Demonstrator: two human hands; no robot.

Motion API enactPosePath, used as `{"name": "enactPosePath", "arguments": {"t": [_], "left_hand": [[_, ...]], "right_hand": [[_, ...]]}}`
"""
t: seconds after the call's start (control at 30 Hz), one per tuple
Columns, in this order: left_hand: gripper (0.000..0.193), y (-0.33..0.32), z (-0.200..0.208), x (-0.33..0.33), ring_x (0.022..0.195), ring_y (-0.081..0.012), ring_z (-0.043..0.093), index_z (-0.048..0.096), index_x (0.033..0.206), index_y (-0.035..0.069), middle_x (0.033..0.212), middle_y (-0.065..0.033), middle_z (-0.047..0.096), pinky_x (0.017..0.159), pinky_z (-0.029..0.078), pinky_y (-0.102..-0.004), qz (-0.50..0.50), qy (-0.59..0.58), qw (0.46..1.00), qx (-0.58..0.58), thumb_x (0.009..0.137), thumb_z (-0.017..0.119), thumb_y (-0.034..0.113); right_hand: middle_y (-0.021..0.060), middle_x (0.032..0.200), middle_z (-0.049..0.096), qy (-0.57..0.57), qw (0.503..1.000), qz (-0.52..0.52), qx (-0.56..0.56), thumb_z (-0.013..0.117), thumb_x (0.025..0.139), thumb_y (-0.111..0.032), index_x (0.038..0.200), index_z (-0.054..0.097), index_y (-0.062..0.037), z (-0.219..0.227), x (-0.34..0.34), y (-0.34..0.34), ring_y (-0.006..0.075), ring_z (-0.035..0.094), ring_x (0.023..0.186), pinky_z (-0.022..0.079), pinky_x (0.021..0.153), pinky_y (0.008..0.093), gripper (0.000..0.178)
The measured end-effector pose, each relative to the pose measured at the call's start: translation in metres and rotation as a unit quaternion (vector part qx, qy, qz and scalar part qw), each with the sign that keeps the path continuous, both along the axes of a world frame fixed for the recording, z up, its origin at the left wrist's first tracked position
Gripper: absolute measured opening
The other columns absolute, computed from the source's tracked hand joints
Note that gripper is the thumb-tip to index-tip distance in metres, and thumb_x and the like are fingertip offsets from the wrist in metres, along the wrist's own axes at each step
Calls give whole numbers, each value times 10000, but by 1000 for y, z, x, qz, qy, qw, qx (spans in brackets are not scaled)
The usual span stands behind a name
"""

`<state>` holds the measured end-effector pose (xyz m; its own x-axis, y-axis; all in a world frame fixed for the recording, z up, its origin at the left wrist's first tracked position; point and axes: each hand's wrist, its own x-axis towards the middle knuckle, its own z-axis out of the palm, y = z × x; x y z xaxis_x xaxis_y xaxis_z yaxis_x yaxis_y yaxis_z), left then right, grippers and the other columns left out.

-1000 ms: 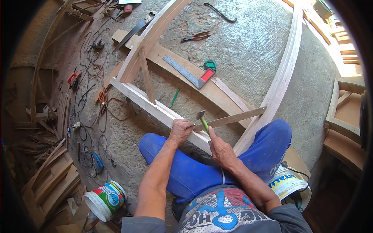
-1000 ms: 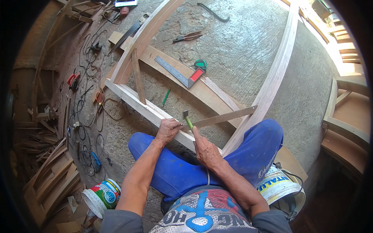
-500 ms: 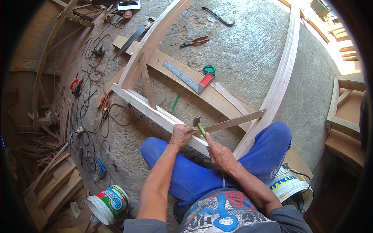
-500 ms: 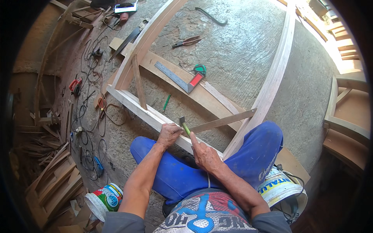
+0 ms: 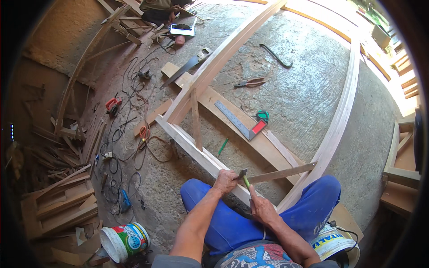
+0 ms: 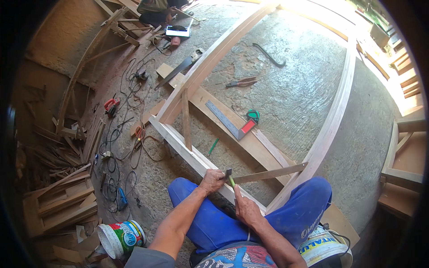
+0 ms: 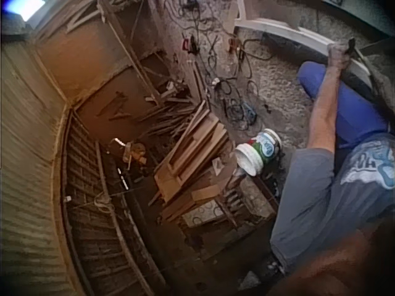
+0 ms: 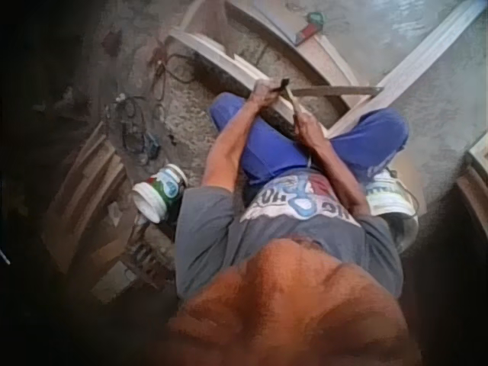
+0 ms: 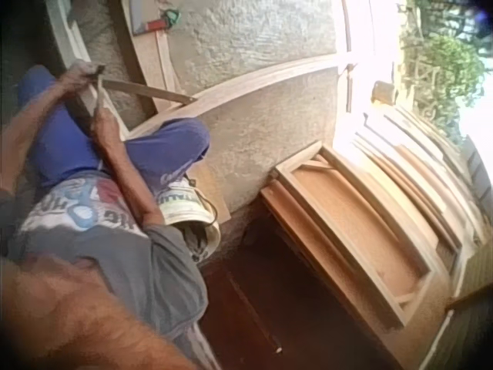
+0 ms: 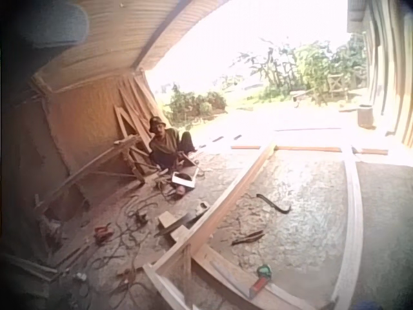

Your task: The person assembles a rectangular wooden frame on the floor, aligning and joining wooden pieces. They retrieve nails from a small box and use a hammer to fasten the joints, completing the frame assembly.

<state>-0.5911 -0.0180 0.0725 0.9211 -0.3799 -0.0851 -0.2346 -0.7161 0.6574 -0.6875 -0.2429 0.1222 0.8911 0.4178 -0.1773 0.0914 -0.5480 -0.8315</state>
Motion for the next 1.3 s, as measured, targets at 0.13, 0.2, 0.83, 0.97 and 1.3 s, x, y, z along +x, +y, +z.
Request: {"name": "enactPosePath", "arguments": {"t": [0.13, 0.2, 0.83, 0.97, 1.3], "left_hand": [[163, 11, 0, 4, 843, -352, 693, 756, 894, 109, 878, -147, 698, 767, 551, -461, -71, 28, 992, 100, 881, 710, 264], [250, 13, -4, -2, 946, -332, 688, 762, 922, 104, 981, -136, 706, 822, 541, -480, -63, 70, 986, 138, 928, 642, 323], [323, 4, -7, 11, 995, -317, 676, 784, 960, 113, 1018, -102, 695, 892, 492, -472, -81, 137, 959, 235, 938, 594, 374], [312, 10, 31, 23, 1146, -272, 623, 791, 1041, 220, 1118, -86, 662, 991, 376, -479, -178, 189, 934, 246, 906, 615, 440], [499, 24, 41, 38, 1170, -236, 560, 762, 1084, 223, 1145, -51, 595, 970, 373, -449, -317, 149, 881, 318, 740, 783, 584]], "right_hand": [[338, 900, 656, 19, 999, -31, 35, 525, 946, -83, 1554, 223, -9, 8, 6, 0, 505, 663, 809, 509, 726, 576, 683], [338, 903, 652, 20, 998, -35, 44, 520, 944, -76, 1551, 236, -2, 8, 7, -1, 504, 663, 821, 510, 735, 569, 674], [341, 949, 647, 28, 998, -42, 42, 553, 944, -68, 1547, 276, -28, 16, 6, -5, 517, 652, 881, 504, 763, 558, 666], [362, 925, 631, 50, 997, -46, 38, 527, 958, -66, 1560, 281, -46, 15, 8, -6, 541, 636, 894, 479, 781, 563, 651], [325, 991, 652, 30, 999, -17, 0, 552, 952, -36, 1559, 240, -5, 34, 8, -1, 493, 662, 879, 515, 764, 547, 683]]}}
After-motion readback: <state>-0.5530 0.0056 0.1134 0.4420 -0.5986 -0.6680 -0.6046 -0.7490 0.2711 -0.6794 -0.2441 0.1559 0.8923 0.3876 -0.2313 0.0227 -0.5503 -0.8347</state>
